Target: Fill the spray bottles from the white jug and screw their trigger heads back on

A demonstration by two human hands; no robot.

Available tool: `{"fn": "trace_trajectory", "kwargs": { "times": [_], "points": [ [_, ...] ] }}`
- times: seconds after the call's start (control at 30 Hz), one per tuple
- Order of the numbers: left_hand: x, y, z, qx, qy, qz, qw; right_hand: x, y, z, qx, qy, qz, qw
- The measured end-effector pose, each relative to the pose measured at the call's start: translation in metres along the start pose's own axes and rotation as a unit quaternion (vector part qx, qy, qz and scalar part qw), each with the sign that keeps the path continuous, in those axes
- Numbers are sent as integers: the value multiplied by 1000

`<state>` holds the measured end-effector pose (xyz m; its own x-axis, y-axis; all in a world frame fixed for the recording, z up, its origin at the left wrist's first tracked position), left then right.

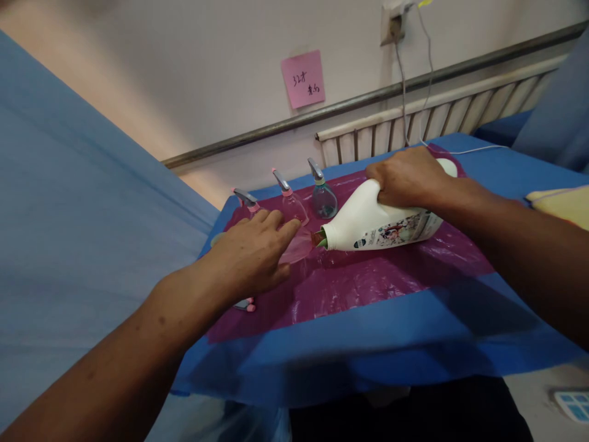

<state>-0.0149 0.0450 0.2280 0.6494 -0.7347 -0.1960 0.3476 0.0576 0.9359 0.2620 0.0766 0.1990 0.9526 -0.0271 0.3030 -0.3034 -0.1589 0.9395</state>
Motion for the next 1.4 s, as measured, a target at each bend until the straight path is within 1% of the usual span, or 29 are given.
{"fn": "trace_trajectory", "kwargs": {
  "times": [0.13, 0.27, 0.47, 0.7, 0.83, 1.07, 1.4],
  "points": [
    [1, 3, 0, 0, 0, 0, 1000, -1, 0, -1, -3, 5, 11, 1000],
    [2, 4, -1, -2, -4, -5, 1000, -1, 1, -1, 3, 8, -5, 1000],
    [3, 9, -3, 15, -10, 1, 1000, 0, -1, -5, 7, 14, 9, 1000],
    [7, 17, -6, 19, -27, -29, 999, 3, 0, -6, 1, 5, -11, 1000],
    [7, 19, -9, 18, -27, -39, 999, 4, 0, -6, 4, 2, -21, 1000],
    [9, 23, -12, 10, -29, -56, 998, 4, 1, -7, 2, 4, 5, 1000],
    [15, 36, -17, 1, -28, -82, 996, 8, 1, -7, 10, 4, -12, 1000]
  ]
}}
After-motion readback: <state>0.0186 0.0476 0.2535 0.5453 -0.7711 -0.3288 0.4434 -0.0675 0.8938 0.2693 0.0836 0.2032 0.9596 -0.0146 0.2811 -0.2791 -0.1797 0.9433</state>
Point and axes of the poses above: each hand's wrist, its own z-axis away from the middle knuckle, its own y-axis out of the back of the hand, x = y × z, the point moved 8 cm from there along -z, towards the middle knuckle, and after that the axes turned 13 degrees about z, right-handed, at the moved point
